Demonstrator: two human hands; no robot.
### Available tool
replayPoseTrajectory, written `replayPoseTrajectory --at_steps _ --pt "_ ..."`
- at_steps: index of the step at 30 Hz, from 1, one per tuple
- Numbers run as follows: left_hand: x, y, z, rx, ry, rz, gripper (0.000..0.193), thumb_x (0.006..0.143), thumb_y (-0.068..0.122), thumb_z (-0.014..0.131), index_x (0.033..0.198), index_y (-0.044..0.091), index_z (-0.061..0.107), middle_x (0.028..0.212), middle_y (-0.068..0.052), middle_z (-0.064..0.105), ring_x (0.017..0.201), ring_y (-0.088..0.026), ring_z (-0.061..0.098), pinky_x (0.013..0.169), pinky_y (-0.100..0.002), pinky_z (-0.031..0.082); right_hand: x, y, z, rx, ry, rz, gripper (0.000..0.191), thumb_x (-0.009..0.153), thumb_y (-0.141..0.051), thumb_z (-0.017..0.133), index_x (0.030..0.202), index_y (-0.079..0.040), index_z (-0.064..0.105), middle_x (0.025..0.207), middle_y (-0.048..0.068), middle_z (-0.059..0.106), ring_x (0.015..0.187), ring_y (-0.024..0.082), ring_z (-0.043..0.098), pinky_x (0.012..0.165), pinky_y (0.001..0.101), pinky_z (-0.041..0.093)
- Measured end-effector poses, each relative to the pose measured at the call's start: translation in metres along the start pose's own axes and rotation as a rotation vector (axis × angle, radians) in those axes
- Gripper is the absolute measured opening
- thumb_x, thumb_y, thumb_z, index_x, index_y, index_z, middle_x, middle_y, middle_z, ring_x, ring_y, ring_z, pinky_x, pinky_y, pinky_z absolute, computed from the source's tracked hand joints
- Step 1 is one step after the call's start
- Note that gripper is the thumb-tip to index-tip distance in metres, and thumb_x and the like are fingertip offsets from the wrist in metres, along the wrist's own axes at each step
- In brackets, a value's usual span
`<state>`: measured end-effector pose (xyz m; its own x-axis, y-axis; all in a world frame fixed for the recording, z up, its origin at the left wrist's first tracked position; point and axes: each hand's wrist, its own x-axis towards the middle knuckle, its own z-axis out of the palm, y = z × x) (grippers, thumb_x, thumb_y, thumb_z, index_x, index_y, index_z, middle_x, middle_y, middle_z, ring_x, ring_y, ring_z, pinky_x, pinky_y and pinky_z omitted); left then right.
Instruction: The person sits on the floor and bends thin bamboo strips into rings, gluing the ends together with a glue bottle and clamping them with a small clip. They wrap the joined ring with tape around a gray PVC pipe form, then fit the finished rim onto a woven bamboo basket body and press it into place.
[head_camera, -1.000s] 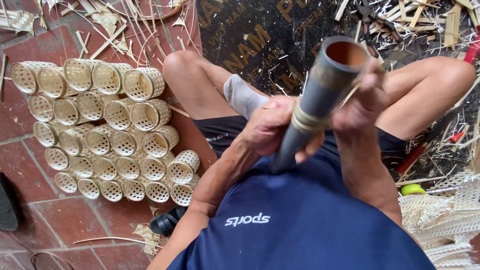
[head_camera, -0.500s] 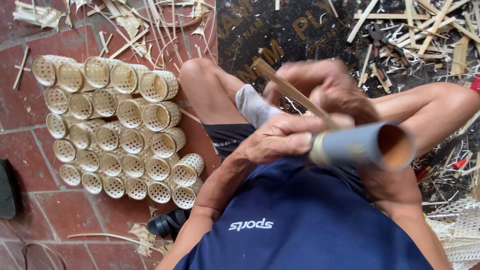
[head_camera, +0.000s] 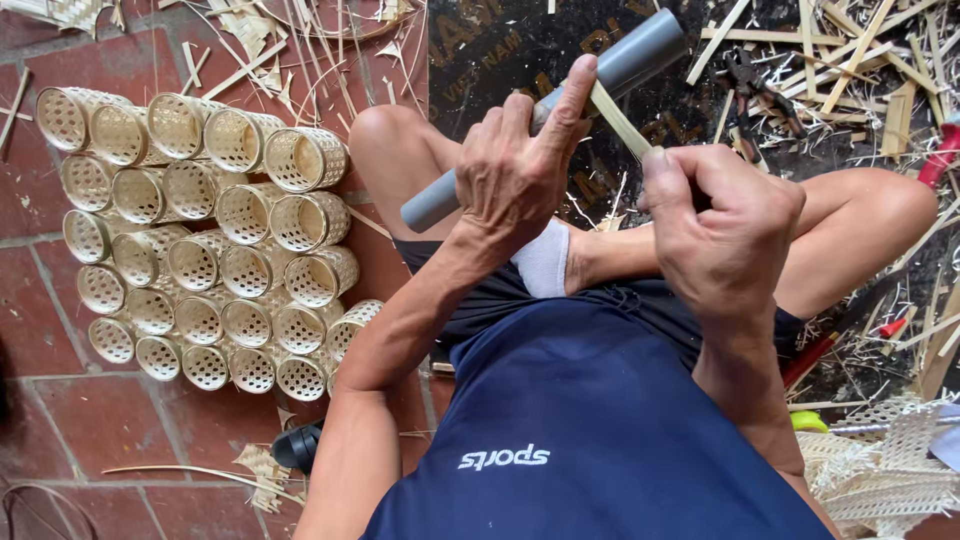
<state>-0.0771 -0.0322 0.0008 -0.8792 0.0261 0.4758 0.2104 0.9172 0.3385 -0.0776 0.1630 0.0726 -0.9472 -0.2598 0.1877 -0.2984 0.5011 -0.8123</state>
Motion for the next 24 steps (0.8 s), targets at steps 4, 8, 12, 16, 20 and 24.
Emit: replayPoseTrajectory --at_steps 4,8,12,16,20,24 --pt "-0.012 -0.007 -0.012 -0.282 -0.132 -0.186 0.051 0.113 0.032 0.064 0.159 0.027 0.043 0.099 -0.005 0.062 0.077 -0.018 0.062 0.068 -0.034 0.05 0.002 0.014 -0.008 0.113 -0.037 -0.044 0.017 0.114 -0.004 0.071 0.099 0.005 0.069 0.077 0.008 0.068 0.067 0.012 0.066 0.062 0.0233 0.05" --pt "-0.024 -0.008 -0.021 -1.102 -0.342 -0.457 0.049 0.115 0.031 0.06 0.158 0.01 0.049 0.094 -0.008 0.068 0.087 -0.017 0.064 0.081 -0.035 0.055 0.003 0.032 -0.015 0.225 -0.005 -0.044 0.018 0.111 -0.007 0.071 0.097 0.004 0.066 0.075 0.007 0.065 0.065 0.011 0.062 0.06 0.0233 0.049" --pt "-0.027 0.003 -0.017 -1.801 -0.524 -0.621 0.049 0.113 0.037 0.056 0.134 -0.008 0.056 0.1 -0.012 0.067 0.085 -0.016 0.064 0.076 -0.03 0.053 0.001 0.051 -0.013 0.343 -0.022 -0.106 0.026 0.113 -0.012 0.073 0.094 0.006 0.067 0.077 0.008 0.066 0.063 0.01 0.061 0.058 0.0228 0.046" --pt "-0.034 0.016 -0.016 -2.206 -0.813 -0.785 0.056 0.113 0.044 0.049 0.131 -0.008 0.057 0.085 -0.021 0.067 0.063 -0.024 0.064 0.056 -0.033 0.052 0.007 0.061 -0.011 0.507 -0.049 -0.125 0.027 0.1 -0.02 0.072 0.094 0.006 0.069 0.079 0.007 0.066 0.059 0.01 0.058 0.054 0.022 0.045" --pt "-0.043 0.022 -0.013 -2.365 -0.903 -0.745 0.061 0.117 0.046 0.044 0.131 -0.012 0.058 0.078 -0.022 0.065 0.055 -0.024 0.062 0.049 -0.031 0.049 0.019 0.06 -0.009 0.668 -0.133 -0.197 0.026 0.096 -0.017 0.082 0.099 0.005 0.069 0.084 0.01 0.07 0.067 0.012 0.064 0.061 0.0224 0.051" --pt "-0.049 0.024 0.001 -2.616 -1.124 -0.685 0.059 0.113 0.044 0.044 0.136 -0.009 0.053 0.081 -0.022 0.064 0.057 -0.026 0.062 0.047 -0.034 0.051 0.027 0.052 -0.007 1.001 -0.249 -0.198 0.051 0.091 -0.02 0.089 0.125 0.003 0.058 0.117 0.02 0.07 0.101 0.02 0.073 0.09 0.0324 0.063"
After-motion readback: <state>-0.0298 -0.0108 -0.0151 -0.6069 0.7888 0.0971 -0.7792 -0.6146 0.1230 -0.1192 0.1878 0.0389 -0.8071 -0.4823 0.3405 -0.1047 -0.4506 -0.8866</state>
